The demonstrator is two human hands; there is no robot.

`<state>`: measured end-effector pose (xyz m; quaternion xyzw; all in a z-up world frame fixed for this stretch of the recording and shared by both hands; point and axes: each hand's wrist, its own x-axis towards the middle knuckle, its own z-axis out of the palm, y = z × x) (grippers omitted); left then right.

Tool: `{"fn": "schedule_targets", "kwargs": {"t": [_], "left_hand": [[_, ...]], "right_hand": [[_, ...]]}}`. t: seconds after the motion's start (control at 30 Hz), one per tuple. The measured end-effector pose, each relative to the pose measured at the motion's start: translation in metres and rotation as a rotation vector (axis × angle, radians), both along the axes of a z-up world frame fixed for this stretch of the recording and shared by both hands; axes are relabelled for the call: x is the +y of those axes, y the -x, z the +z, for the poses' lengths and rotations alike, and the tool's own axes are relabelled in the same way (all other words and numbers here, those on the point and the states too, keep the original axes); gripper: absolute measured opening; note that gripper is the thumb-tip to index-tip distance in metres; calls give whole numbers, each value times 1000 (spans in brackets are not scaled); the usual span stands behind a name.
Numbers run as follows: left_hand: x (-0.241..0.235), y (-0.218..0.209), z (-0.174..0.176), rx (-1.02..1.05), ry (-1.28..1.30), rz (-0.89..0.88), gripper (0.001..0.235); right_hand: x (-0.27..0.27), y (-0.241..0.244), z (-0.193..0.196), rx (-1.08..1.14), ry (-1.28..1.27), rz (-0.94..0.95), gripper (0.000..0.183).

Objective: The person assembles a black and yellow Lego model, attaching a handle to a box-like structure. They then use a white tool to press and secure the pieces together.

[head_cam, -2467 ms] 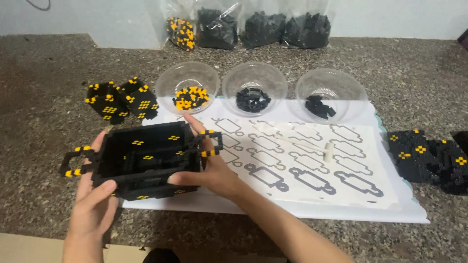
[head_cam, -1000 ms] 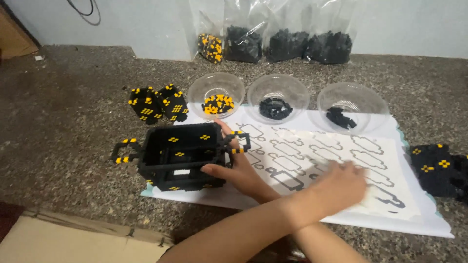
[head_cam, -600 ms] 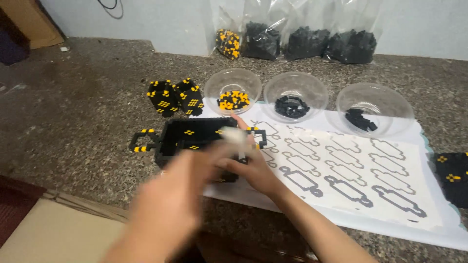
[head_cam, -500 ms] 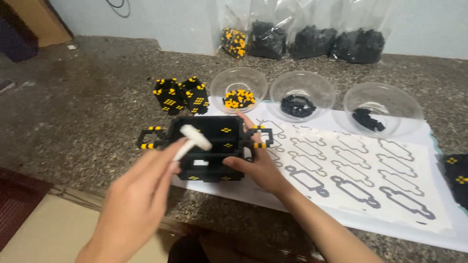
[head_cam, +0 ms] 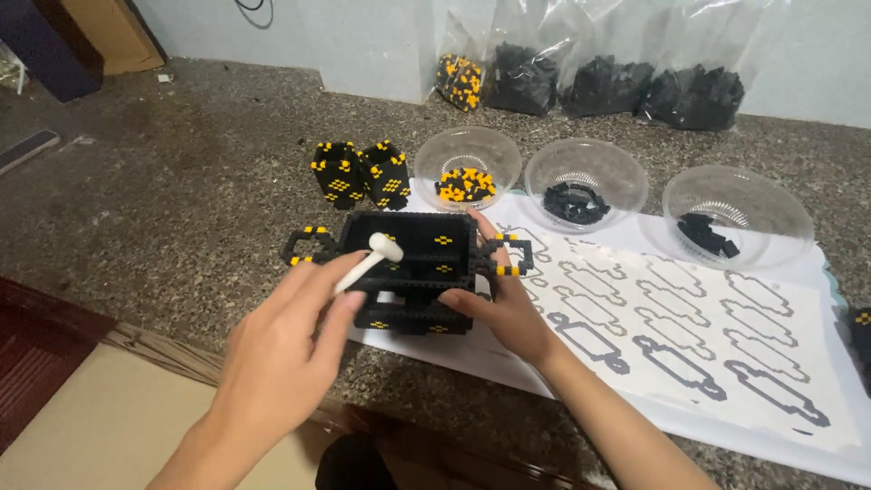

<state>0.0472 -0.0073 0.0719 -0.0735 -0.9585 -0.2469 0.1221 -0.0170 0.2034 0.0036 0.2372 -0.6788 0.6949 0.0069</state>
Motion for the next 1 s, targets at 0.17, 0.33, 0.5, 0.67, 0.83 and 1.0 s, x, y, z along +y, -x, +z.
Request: {"fn": "schedule_targets", "kwargs": {"t": [0.17,0.33,0.5,0.67,0.83,1.0], "left_hand": [[11,6,-9,102,-118,-125,35],[20,0,-12,226,-183,-271,30],[28,4,-8,305,-116,-322,33],[31,4,-7,156,27,-230,35],[28,2,-12,87,123,-211,39],[26,5,-14,111,142,-219,41]], "right_hand": [[2,2,-8,13,-34,-3,103],[-4,-2,-5,38,-200,-164,74],[-13,-7,-9,-69,-48,-299,100],[-12,-9,-10,92,24,-241,89],[-13,-9,-15,-33,137,-148,100],[-12,-11,-12,-31,24,-219,93]]}}
